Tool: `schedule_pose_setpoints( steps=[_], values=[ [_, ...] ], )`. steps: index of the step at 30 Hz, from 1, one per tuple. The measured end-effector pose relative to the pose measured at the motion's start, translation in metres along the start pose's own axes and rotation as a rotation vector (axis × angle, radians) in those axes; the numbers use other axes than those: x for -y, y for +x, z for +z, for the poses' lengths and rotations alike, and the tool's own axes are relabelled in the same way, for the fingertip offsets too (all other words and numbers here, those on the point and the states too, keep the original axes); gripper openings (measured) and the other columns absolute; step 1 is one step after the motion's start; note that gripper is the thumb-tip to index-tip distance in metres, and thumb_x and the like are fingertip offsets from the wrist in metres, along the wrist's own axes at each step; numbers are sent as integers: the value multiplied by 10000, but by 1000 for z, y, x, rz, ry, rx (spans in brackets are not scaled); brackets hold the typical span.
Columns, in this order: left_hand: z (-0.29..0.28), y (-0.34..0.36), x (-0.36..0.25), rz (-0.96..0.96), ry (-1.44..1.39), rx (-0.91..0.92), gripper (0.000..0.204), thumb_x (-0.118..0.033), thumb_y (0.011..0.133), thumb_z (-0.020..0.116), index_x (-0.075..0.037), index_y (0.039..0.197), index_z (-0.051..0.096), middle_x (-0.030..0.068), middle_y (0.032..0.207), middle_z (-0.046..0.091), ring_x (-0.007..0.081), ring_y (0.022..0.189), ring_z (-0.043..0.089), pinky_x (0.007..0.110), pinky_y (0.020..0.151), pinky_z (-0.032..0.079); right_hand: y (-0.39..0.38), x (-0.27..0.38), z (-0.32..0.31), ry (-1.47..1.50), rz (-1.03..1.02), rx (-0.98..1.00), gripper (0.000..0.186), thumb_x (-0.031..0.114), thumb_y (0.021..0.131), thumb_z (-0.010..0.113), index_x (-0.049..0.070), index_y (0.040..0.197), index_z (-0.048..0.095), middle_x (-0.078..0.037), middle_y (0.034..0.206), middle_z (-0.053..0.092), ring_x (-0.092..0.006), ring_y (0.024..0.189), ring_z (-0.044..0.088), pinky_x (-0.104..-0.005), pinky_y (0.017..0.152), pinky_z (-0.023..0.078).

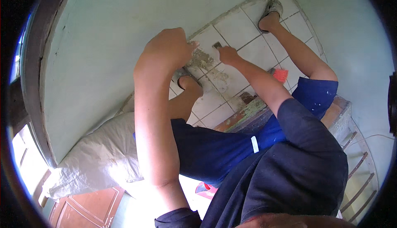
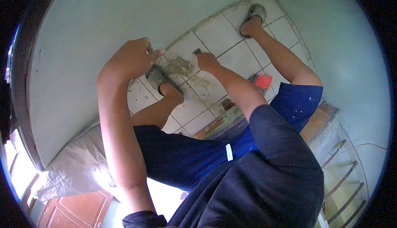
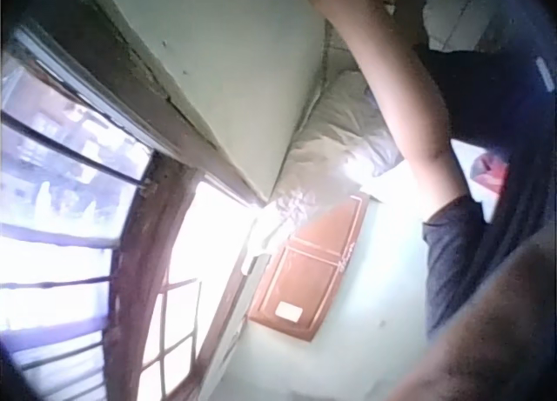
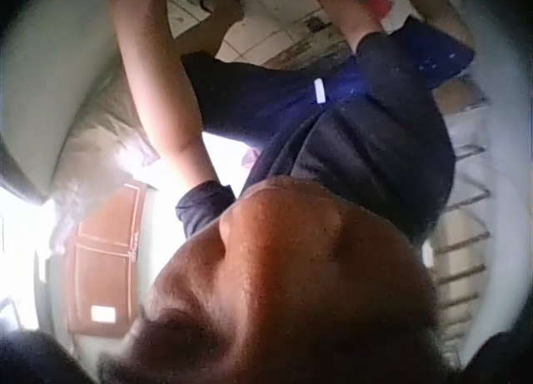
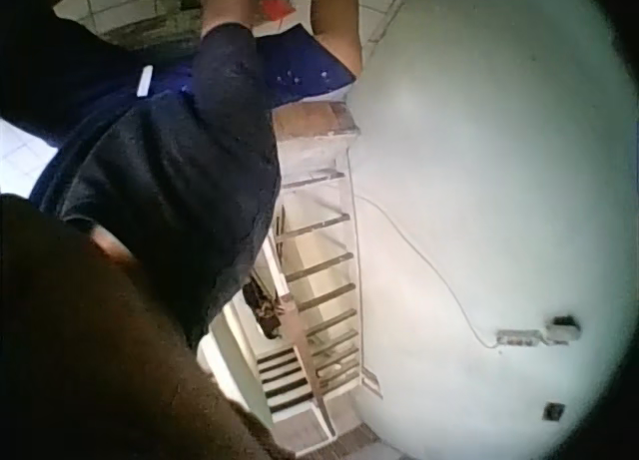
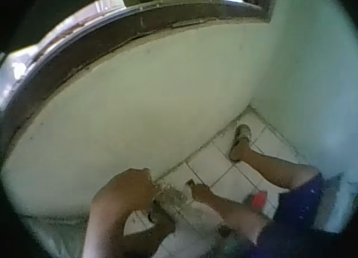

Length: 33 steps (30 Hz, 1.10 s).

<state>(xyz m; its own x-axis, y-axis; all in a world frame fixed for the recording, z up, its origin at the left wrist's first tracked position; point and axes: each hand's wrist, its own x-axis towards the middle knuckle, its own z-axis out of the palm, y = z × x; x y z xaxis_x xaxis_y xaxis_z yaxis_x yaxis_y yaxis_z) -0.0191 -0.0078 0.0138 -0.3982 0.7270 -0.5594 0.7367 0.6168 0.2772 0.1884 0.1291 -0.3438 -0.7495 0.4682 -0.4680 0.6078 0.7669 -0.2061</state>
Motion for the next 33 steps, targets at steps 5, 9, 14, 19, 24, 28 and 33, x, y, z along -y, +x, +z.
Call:
schedule_pose_setpoints(
  steps=[5, 9, 14, 19, 24, 28, 33],
  values=[
    [1, 2, -2, 41, 43, -27, 466, -411, 942, 629, 38, 1063, 654, 255, 1032, 694, 403, 991, 672, 474, 844, 522, 41, -9, -27, 6, 10, 24, 242, 139, 883, 518, 53, 1024, 695, -198, 1018, 704, -346, 981, 688, -464, 816, 563],
    [-6, 10, -6, 42, 57, 18, 466, -408, 941, 631, 40, 1067, 651, 260, 1026, 690, 406, 989, 670, 475, 845, 522, 2, -39, -23, -43, 8, 27, 248, 144, 870, 534, 49, 1042, 684, -201, 1013, 701, -350, 969, 690, -471, 805, 562],
    [0, 9, -12, 33, 53, 28, 464, -402, 942, 629, 45, 1063, 649, 270, 1014, 686, 419, 974, 666, 487, 834, 519, -12, -64, -25, -56, 150, 1, 249, 145, 868, 534, 48, 1046, 678, -192, 1000, 704, -341, 944, 698, -480, 784, 564],
    [2, 14, -20, 59, 87, 33, 453, -390, 943, 628, 53, 1037, 647, 276, 984, 685, 427, 971, 665, 498, 828, 516, 40, -57, -47, -149, 29, 32, 250, 133, 875, 525, 51, 1042, 692, -174, 998, 711, -342, 967, 699, -469, 775, 578],
    [-2, 18, -28, 42, 65, 32, 444, -380, 948, 623, 59, 1007, 646, 276, 983, 685, 429, 972, 663, 497, 835, 517, 64, -48, -60, -72, 48, 2, 257, 129, 872, 540, 38, 1038, 714, -174, 1017, 718, -350, 983, 701, -444, 761, 594],
    [-5, 20, -28, 57, 78, 27, 439, -376, 948, 625, 57, 1011, 647, 274, 980, 686, 424, 972, 666, 497, 836, 517, 57, -47, -62, -162, 104, 189, 237, 106, 849, 581, 24, 1019, 725, -182, 1040, 723, -349, 977, 709, -459, 755, 597],
    [1, 22, -34, 52, 36, 52, 424, -371, 943, 629, 48, 1007, 652, 271, 979, 687, 428, 966, 664, 502, 837, 515, 63, -43, -66, -72, 77, 49, 235, 106, 835, 627, 26, 1036, 718, -185, 1064, 722, -340, 977, 715, -463, 755, 595]
  ],
)
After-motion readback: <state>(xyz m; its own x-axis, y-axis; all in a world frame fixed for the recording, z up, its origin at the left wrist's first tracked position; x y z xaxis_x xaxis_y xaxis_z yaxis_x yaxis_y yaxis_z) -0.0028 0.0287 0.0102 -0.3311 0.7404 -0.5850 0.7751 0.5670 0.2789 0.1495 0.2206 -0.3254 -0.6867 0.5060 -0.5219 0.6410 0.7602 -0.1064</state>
